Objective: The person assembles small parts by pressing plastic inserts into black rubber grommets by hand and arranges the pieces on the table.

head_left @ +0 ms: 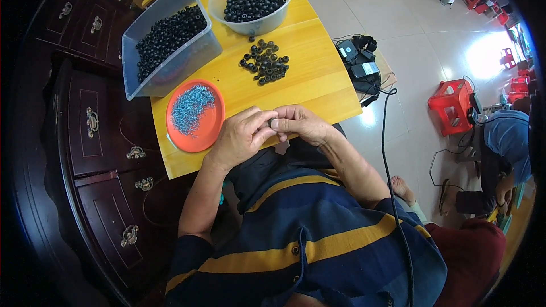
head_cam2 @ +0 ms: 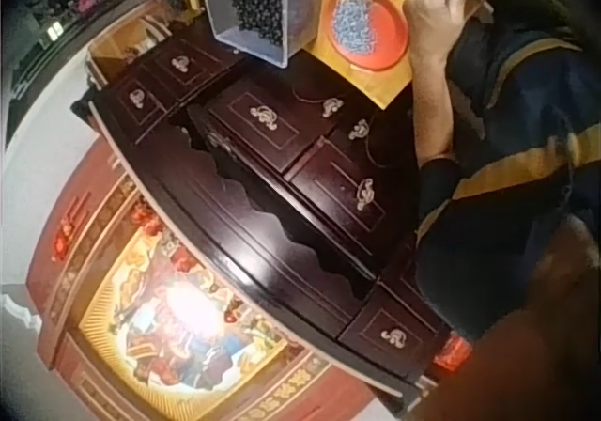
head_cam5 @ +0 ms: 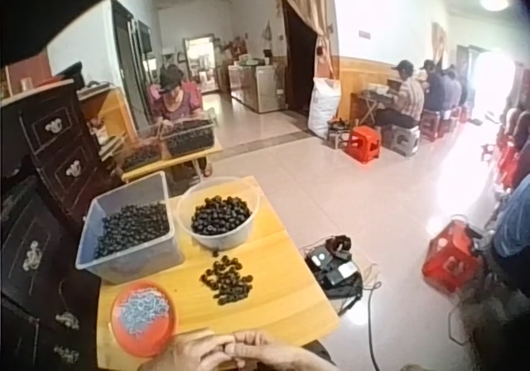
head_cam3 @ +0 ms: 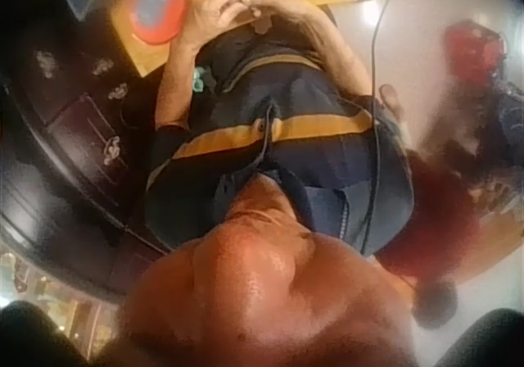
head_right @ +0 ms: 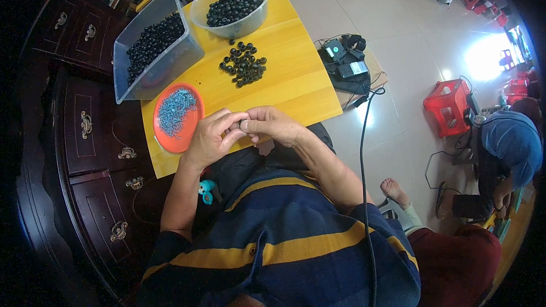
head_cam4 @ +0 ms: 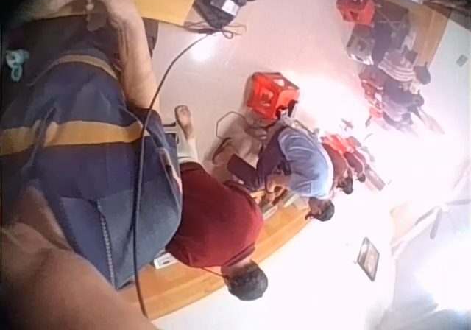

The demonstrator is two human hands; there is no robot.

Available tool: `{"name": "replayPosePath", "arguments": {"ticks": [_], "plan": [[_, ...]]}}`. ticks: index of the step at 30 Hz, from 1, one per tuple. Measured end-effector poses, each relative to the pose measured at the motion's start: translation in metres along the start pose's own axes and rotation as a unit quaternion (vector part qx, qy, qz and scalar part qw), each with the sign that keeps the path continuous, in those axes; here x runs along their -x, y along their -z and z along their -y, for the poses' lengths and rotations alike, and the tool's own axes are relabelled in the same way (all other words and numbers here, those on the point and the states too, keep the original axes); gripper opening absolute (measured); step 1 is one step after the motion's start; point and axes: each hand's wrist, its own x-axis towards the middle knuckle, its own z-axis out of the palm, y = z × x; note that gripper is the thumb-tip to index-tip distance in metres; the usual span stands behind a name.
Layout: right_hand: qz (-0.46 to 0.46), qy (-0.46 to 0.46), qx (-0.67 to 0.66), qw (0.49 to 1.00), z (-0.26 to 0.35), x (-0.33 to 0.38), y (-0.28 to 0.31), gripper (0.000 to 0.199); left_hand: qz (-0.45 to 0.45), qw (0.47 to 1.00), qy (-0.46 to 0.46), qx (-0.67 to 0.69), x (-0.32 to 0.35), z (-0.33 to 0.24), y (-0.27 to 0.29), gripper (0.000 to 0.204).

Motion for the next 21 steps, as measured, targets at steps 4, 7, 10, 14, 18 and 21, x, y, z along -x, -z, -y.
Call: {"name": "replayPosePath", "arguments": {"ticks": [4, 7, 10, 14, 18, 21], "plan": [[0.01, 0.003, 0.02, 1.0, 0.003, 0.0, -0.004, 0.025, 0.018, 1.0, 0.01, -0.007, 0.001, 0.0, 0.001, 0.034], [0.01, 0.006, 0.083, 0.996, 0.003, -0.003, -0.002, 0.024, 0.004, 1.0, 0.011, -0.028, 0.0, -0.004, 0.001, 0.036], [0.021, -0.007, 0.076, 0.997, -0.001, -0.003, 0.005, 0.024, 0.024, 0.997, -0.016, -0.067, 0.001, 0.001, 0.002, 0.036], [0.019, -0.006, 0.04, 0.999, -0.005, -0.002, 0.011, 0.025, -0.008, 1.0, -0.015, -0.015, 0.004, 0.007, -0.006, 0.034], [-0.022, -0.019, -0.002, 1.0, -0.005, 0.0, 0.014, 0.027, -0.02, 1.0, 0.02, 0.007, 0.004, 0.009, -0.009, 0.029], [-0.03, 0.004, 0.003, 1.0, -0.005, -0.001, 0.013, 0.027, -0.023, 0.999, 0.028, 0.021, 0.004, 0.012, -0.01, 0.028]]}}
